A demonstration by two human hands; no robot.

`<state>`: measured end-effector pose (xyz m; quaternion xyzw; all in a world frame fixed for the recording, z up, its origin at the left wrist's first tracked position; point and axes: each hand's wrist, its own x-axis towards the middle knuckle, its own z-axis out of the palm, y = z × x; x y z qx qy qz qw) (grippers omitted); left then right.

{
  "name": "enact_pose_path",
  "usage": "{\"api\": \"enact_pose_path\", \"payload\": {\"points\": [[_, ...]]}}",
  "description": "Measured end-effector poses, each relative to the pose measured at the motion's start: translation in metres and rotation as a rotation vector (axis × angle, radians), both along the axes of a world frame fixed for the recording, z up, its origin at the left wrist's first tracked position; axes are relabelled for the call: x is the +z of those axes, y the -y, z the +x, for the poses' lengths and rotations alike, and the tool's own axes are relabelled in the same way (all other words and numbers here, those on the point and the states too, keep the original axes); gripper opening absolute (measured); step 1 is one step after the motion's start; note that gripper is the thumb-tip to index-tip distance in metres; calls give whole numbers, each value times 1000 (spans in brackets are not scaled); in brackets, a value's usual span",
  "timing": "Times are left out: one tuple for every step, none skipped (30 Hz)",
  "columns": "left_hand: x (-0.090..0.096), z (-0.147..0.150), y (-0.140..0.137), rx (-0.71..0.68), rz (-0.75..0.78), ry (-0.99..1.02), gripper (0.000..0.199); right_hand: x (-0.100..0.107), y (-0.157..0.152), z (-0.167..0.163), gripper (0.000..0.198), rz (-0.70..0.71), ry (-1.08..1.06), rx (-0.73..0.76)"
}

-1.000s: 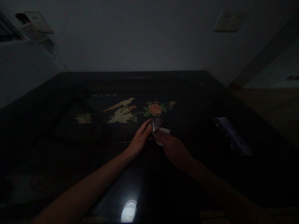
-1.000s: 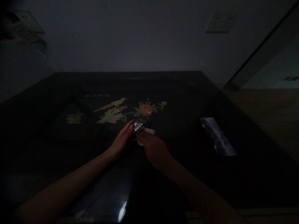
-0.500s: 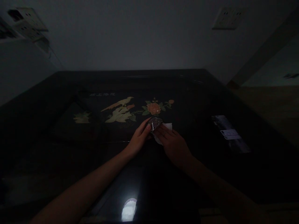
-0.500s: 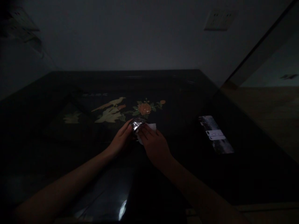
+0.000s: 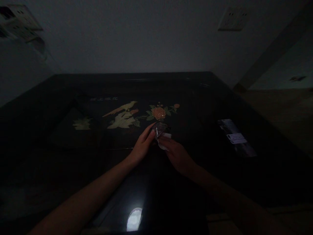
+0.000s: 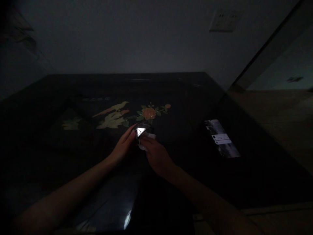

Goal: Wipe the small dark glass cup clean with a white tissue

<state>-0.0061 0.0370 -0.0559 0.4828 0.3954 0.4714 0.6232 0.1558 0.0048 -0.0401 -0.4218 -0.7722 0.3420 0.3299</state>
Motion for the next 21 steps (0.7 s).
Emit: {"api": "enact_pose_path", "payload": {"points": [[0, 0, 0, 4, 4, -2, 54, 2, 0, 0, 44, -56, -77, 1], [0, -1, 0, 7, 9, -5, 54, 4, 0, 0, 40, -118, -156, -1], [-1, -1, -1, 12, 15, -9, 54, 6, 0, -1, 35, -186, -238, -1], [-2, -1, -1, 15, 21, -14, 55, 7, 0, -2, 32, -263, -326, -4], [-3, -2, -2, 16, 27, -16, 55, 8, 0, -2, 29, -351, -422, -13], [-4, -2, -2, 13, 31, -16, 55, 8, 0, -3, 27, -447, -527, -31], [-5, -2, -3, 7, 32, -13, 55, 8, 1, -4, 27, -543, -639, -59], [-6, -2, -3, 0, 30, -10, 56, 8, 1, -5, 28, -631, -753, -91], [-6, -2, -3, -9, 28, -5, 56, 8, 0, -6, 29, -703, -857, -115], [-7, -1, -3, -16, 26, 0, 56, 8, 0, -6, 30, -755, -944, -129], [-7, -1, -3, -18, 28, 6, 55, 9, 0, -7, 29, -786, -1010, -132], [-7, -1, -2, -17, 32, 14, 54, 10, -1, -7, 28, -800, -1054, -129], [-7, 0, -2, -15, 37, 21, 53, 12, -1, -7, 26, -804, -1079, -125], [-6, 0, -2, -15, 41, 28, 53, 13, -1, -7, 24, -803, -1085, -121], [-6, 0, -2, -15, 41, 30, 52, 13, -1, -7, 24, -796, -1076, -122], [-6, 0, -2, -16, 36, 28, 53, 13, -2, -7, 25, -787, -1055, -123], [-6, 0, -2, -17, 31, 23, 53, 12, -1, -7, 27, -774, -1019, -126], [-6, 0, -2, -16, 28, 17, 53, 11, -1, -6, 30, -758, -970, -136], [-6, 0, -2, -13, 27, 12, 53, 9, -1, -6, 33, -732, -911, -155], [-6, 0, -2, -12, 24, 9, 53, 7, 0, -6, 34, -696, -838, -169], [-5, 0, -2, -11, 20, 13, 54, 6, 0, -5, 35, -650, -753, -168]]}}
